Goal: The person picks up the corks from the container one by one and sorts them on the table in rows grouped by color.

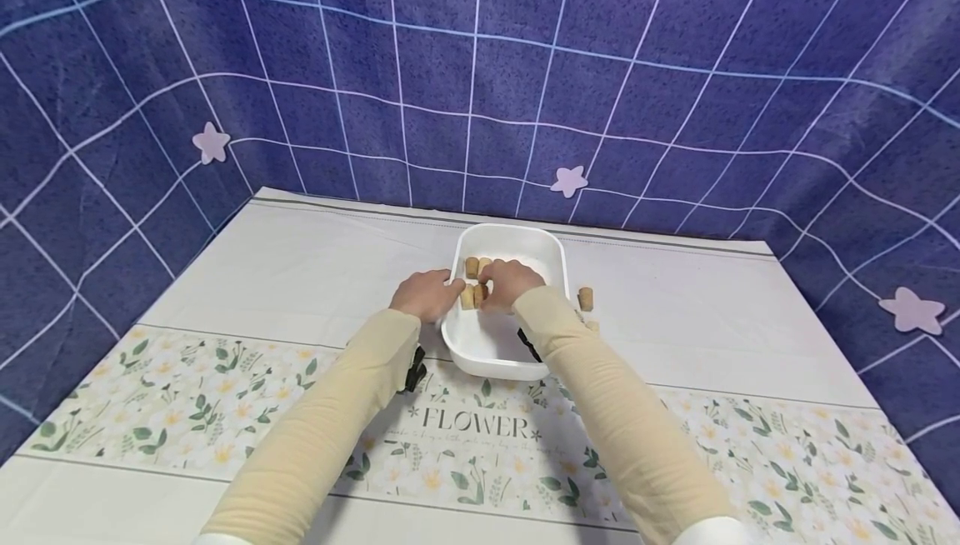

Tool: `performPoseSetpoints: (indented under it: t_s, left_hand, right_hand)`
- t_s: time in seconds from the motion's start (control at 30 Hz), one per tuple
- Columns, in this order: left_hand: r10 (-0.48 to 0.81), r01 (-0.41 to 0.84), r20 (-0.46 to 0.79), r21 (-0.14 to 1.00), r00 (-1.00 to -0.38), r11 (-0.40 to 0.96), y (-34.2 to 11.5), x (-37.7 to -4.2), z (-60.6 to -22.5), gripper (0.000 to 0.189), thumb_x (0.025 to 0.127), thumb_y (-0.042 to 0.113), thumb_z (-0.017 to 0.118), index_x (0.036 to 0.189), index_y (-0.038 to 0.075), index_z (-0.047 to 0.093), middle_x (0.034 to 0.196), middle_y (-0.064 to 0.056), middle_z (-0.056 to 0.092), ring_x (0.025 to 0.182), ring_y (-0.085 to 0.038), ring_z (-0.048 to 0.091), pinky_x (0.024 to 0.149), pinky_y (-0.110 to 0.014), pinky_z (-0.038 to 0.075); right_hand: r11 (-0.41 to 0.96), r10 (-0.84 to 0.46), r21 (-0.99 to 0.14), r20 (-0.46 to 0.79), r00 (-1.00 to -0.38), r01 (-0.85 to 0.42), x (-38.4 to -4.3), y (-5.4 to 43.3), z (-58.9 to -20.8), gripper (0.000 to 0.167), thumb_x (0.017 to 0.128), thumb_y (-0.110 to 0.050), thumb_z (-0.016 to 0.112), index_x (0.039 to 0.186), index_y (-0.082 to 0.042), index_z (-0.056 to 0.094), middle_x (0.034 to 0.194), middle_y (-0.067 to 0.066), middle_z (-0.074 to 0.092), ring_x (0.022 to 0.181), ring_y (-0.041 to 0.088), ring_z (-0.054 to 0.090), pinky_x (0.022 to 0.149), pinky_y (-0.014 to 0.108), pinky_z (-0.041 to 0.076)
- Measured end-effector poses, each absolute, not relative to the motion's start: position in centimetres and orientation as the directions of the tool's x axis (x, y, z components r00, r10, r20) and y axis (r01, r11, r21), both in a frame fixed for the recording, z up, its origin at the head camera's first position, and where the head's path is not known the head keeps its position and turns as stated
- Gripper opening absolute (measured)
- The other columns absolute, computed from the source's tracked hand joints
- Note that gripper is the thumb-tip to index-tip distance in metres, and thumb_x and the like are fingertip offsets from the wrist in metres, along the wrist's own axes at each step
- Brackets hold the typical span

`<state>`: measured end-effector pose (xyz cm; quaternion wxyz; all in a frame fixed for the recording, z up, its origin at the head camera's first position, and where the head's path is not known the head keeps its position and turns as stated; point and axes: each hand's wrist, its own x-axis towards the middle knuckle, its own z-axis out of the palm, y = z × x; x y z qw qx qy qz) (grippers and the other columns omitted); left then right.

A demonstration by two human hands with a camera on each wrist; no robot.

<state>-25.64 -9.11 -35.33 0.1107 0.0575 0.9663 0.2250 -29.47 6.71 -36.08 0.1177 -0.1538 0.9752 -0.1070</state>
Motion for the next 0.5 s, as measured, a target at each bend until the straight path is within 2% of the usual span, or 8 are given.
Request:
performPoseSetpoints:
  t_s: [0.17, 0.33, 0.5]
  left_hand:
    - [0.163, 0.064, -0.183, 0.453, -0.969, 0.889, -9.12, -25.67, -35.41, 0.056, 0.105, 0.036, 0.032, 0.145, 0.002, 0.053, 0.138, -0.021, 0.060, 0.126, -0.041, 0.057, 0.105, -0.050, 0.044]
    - [0.160, 0.062, -0.181, 0.456, -0.970, 0.888, -9.15, -25.71, -35.48, 0.056, 0.105, 0.036, 0.033, 0.144, 0.002, 0.055, 0.137, -0.021, 0.061, 0.125, -0.040, 0.057, 0.104, -0.050, 0.044]
    - [0.158, 0.054, -0.194, 0.456, -0.968, 0.888, -9.11, -25.79, -35.50, 0.056, 0.105, 0.037, 0.032, 0.143, 0.002, 0.054, 0.136, -0.022, 0.061, 0.124, -0.040, 0.058, 0.104, -0.050, 0.045]
  right_hand:
    - [0.925, -0.334, -0.243, -0.152, -0.930, -0.292, -29.10, 6.78, -36.23, 0.021, 0.081, -0.016, 0.083, 0.099, -0.015, 0.073, 0.111, 0.006, 0.068, 0.096, 0.025, 0.063, 0.083, 0.041, 0.053]
    - [0.924, -0.331, -0.249, -0.139, -0.933, -0.291, -28.96, 6.87, -36.27, 0.015, 0.080, -0.015, 0.083, 0.085, -0.017, 0.070, 0.106, 0.005, 0.068, 0.091, 0.024, 0.062, 0.077, 0.040, 0.052]
    - [0.925, -0.329, -0.252, -0.159, -0.931, -0.284, -28.99, 6.97, -36.02, 0.015, 0.081, -0.016, 0.083, 0.089, -0.017, 0.070, 0.108, 0.005, 0.067, 0.090, 0.023, 0.060, 0.077, 0.038, 0.051]
